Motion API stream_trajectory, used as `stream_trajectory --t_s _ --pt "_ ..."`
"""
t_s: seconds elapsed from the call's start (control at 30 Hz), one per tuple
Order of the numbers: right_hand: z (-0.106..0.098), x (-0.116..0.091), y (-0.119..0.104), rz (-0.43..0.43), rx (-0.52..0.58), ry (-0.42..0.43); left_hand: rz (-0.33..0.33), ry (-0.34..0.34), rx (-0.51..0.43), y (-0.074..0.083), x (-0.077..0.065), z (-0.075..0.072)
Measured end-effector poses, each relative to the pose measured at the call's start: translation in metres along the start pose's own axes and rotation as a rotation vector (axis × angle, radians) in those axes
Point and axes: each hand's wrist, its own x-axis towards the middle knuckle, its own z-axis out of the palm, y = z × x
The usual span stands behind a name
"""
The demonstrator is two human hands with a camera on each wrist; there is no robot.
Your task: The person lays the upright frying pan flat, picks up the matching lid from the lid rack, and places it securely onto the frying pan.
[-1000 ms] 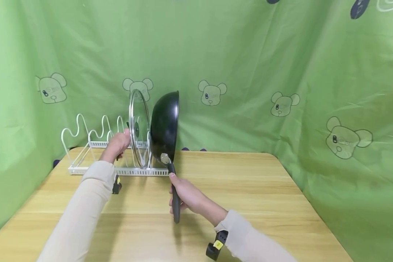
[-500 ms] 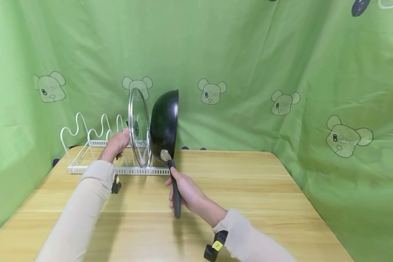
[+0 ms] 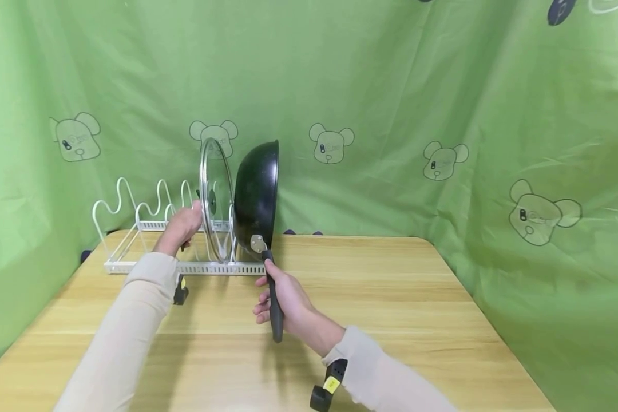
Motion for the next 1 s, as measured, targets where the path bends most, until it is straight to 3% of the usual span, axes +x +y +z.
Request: stream_trajectory --t_s 0.57,1.0 --pt "-0.002 0.007 -0.007 0.033 0.01 0.009 0.002 -0.023 -0.017 0.0 0.001 0.001" --pt "-0.002 0.01 -0.01 0.056 0.002 -0.011 0.018 -0.003 0.005 0.0 0.001 0.001"
